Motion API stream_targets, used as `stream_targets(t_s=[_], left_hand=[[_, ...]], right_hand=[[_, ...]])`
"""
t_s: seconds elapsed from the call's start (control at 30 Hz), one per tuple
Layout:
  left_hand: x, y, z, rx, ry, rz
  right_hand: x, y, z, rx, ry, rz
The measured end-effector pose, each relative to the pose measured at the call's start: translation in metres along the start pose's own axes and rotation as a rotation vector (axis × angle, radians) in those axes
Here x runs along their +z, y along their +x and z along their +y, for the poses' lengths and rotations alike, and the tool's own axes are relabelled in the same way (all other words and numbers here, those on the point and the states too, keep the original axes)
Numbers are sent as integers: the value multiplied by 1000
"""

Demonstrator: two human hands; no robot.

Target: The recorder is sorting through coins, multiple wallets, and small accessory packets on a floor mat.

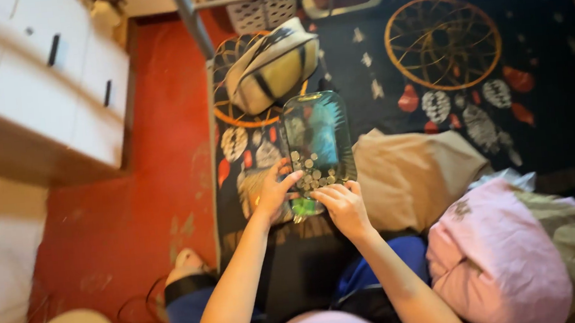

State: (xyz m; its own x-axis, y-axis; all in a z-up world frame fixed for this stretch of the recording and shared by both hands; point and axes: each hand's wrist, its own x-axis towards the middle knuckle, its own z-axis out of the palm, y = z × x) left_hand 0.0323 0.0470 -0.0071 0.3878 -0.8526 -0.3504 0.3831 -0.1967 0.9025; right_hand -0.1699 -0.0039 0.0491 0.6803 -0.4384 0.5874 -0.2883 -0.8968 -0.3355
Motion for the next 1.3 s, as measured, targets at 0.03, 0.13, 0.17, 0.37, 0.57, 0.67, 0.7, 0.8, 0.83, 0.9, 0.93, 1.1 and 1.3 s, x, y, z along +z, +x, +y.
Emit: stream_targets(t_s=[0.03,0.13,0.17,0.37,0.57,0.67,0.7,0.8,0.83,0.9,0.93,1.1,1.3], left_hand=[[-9,-15,-5,-2,-1,14],[-34,-58,-24,67,0,30],[-39,-72,-28,60,-78,41],[-65,-129,-45,92,-104,118],[-80,-155,-55,162,-137,68],[-83,-164,-52,152,-107,60],[-82,-167,-52,136,-111,59],[-82,-172,-56,177,-203,13],[-82,-174,-57,177,-206,14],[-81,-176,-58,221,-217,-5],[-79,-179,-56,222,-219,-5],[-74,-185,-61,144,-106,-4],[-64,-190,-57,200,16,17]], right_hand=[[0,-4,-11,-5,12,-6],[-3,-10,-44,4,184,-111],[-9,-4,-54,52,278,-246],[11,10,-84,235,511,-277],[8,28,-125,-9,212,-189],[9,27,-135,-69,103,-213],[10,25,-137,-76,78,-223],[4,25,-146,-74,99,-200],[4,24,-145,-75,98,-203],[5,23,-142,-87,107,-237],[5,22,-141,-87,106,-239],[17,22,-123,-173,-57,-318],[14,22,-107,80,307,-439]])
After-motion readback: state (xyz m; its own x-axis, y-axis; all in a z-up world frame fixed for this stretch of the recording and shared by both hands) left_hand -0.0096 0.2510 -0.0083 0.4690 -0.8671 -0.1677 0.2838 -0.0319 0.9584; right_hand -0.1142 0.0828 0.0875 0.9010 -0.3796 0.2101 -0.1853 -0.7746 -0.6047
